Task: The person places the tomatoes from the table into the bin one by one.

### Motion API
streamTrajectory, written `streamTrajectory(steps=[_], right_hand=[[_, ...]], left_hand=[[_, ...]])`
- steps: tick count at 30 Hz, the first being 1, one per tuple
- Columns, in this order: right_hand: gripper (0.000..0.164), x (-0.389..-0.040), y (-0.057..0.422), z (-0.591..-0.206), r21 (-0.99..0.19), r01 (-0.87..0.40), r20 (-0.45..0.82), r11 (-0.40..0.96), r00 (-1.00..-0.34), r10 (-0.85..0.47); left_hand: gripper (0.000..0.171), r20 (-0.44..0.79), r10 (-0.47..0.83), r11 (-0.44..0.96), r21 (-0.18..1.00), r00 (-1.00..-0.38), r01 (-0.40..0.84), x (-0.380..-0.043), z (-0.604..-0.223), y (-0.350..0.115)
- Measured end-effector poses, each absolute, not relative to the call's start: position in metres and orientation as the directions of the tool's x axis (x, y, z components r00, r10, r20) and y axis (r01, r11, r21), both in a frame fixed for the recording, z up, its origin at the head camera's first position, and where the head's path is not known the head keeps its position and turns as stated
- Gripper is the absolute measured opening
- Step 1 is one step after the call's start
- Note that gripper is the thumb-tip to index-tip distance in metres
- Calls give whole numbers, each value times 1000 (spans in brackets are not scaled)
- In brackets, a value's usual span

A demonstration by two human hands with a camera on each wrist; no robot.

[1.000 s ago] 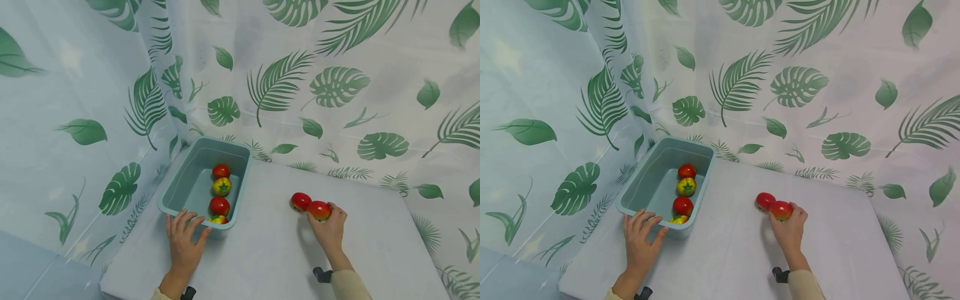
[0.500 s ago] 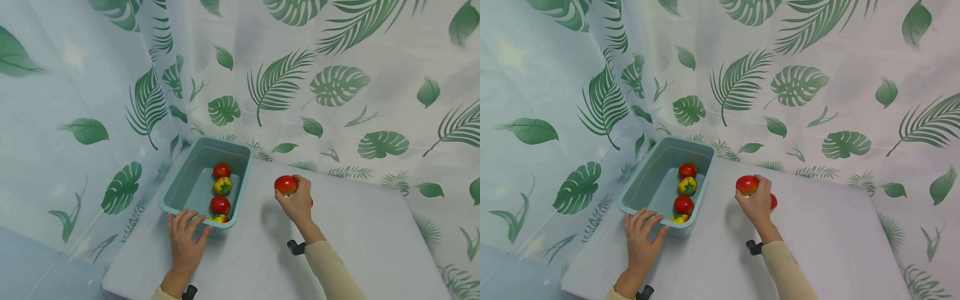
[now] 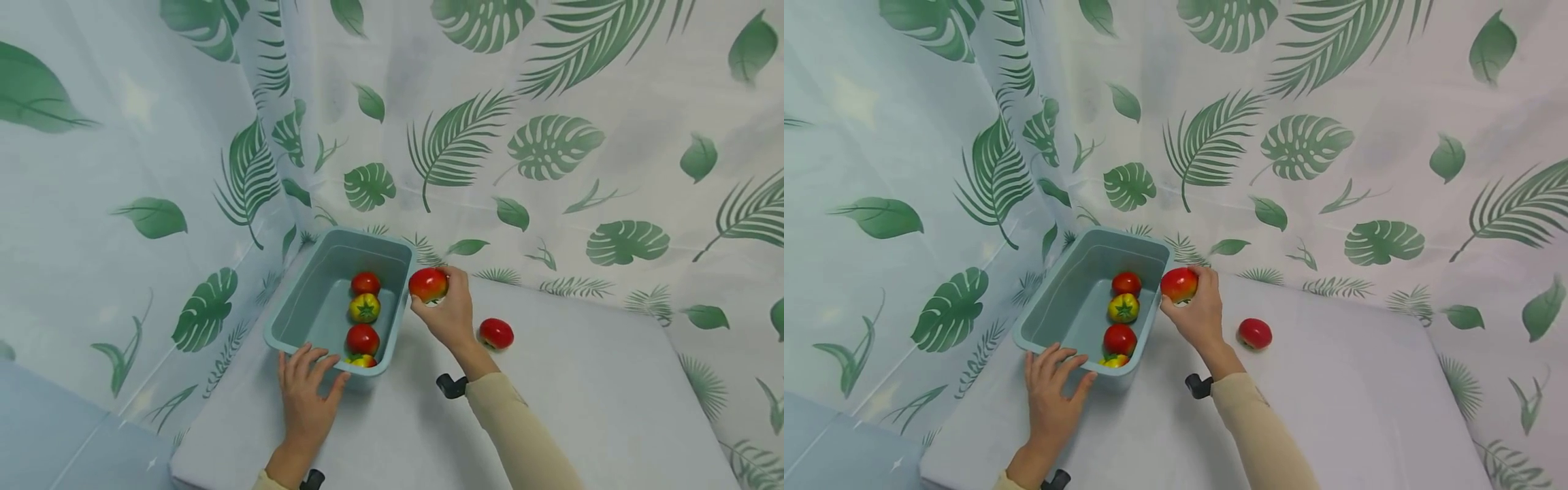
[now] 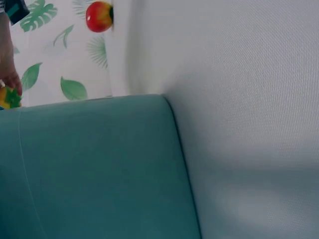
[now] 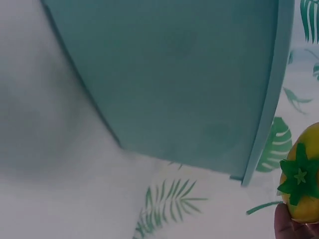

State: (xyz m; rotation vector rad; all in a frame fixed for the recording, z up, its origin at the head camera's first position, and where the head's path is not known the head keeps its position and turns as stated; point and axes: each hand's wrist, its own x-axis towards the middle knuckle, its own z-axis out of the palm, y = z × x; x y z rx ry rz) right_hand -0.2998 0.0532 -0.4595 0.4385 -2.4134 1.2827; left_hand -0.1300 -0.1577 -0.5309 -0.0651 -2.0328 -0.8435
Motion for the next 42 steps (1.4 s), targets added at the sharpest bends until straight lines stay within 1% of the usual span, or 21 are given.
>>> streamTrajectory(steps=[4, 9, 15, 25, 28, 30, 33, 35, 38, 42], right_hand=[[74, -300, 39, -451, -687, -500, 494, 528, -854, -165], [72, -303, 22, -443, -664, -547, 508, 510, -830, -229], [70, -309, 7, -437, -670, -578, 531, 466, -812, -244], [70, -316, -7, -434, -641, -625, 571, 445, -776, -268], [72, -317, -9, -435, -634, -640, 574, 434, -765, -291], [77, -318, -10, -437, -628, -648, 561, 431, -761, -325], [87, -318, -10, -439, -628, -642, 520, 439, -766, -378], [91, -316, -8, -441, -637, -626, 483, 450, -779, -399], [86, -314, -3, -442, -663, -583, 441, 470, -811, -383], [76, -314, 7, -444, -686, -534, 415, 494, -845, -338]], left_hand=[[31, 761, -265, 766, 540, -592, 350, -130, -531, -159], [30, 761, -268, 762, 543, -591, 354, -130, -532, -159], [29, 764, -268, 760, 542, -587, 359, -131, -533, -160], [29, 767, -263, 766, 534, -585, 357, -132, -534, -160], [33, 769, -266, 770, 532, -581, 353, -132, -535, -160], [38, 769, -265, 771, 531, -581, 351, -133, -535, -160], [29, 768, -263, 768, 533, -584, 354, -133, -534, -160], [28, 766, -263, 766, 536, -587, 356, -134, -534, -161], [29, 760, -264, 767, 539, -594, 349, -134, -533, -161], [38, 756, -266, 771, 539, -598, 339, -135, -533, -161]])
